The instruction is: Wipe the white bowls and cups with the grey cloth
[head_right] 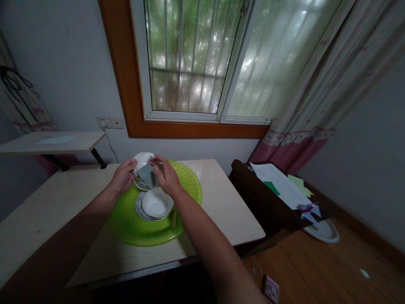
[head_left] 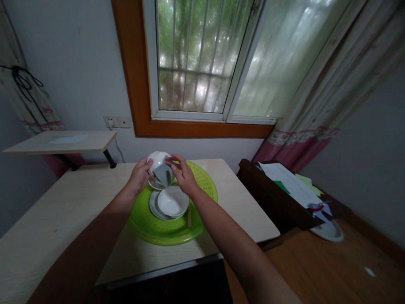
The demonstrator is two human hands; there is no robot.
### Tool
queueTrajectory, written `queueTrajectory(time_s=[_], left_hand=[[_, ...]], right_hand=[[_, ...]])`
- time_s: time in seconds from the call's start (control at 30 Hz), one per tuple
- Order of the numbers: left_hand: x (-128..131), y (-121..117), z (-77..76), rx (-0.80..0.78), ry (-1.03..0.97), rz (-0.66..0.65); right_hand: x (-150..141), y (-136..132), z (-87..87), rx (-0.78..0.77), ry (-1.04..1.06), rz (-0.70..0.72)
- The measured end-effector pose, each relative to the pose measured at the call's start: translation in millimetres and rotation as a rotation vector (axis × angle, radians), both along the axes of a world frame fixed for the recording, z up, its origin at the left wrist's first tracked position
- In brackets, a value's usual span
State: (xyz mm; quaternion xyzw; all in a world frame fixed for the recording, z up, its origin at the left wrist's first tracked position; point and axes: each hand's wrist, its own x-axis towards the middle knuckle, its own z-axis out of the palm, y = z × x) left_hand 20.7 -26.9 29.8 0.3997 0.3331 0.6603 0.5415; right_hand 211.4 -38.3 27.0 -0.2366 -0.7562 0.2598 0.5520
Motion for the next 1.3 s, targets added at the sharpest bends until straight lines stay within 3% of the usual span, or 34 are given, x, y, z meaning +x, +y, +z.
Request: queueTrajectory(time_s=[0.23,0.5,0.57,0.77,1.03,1.23,1.3], left_hand=[[0,0,2.2,0.026,-0.042,0.027],[1,-4,6.5,0.006,-0.092,-0.047],[2,-6,7.7,-0.007,-0.092,-0.075],[2,-7,11.1,0.018,-0.128,-0.023],[3,-7,10.3,0.005,-0.119,-0.058],[3,-8,10.4,0.037,-0.104,-0.030],[3,-7,10.3,0.045,-0.105,-0.005]], right_hand=[[2,11,-5.0,-0.040,-0.064,-0.291],[1,-4,2.7,0.061,-0.033,-0.049],[0,-3,2.8,0.081,-0.039,-0.074],[3,6,-0.5,0.065,-0.103,-0.341],[1,-7,5.5,0.186,-0.148,-0.140],[1,3,1.6,0.111,-0.107,-0.313],[2,2,1.4,0.106,-0.117,-0.313]])
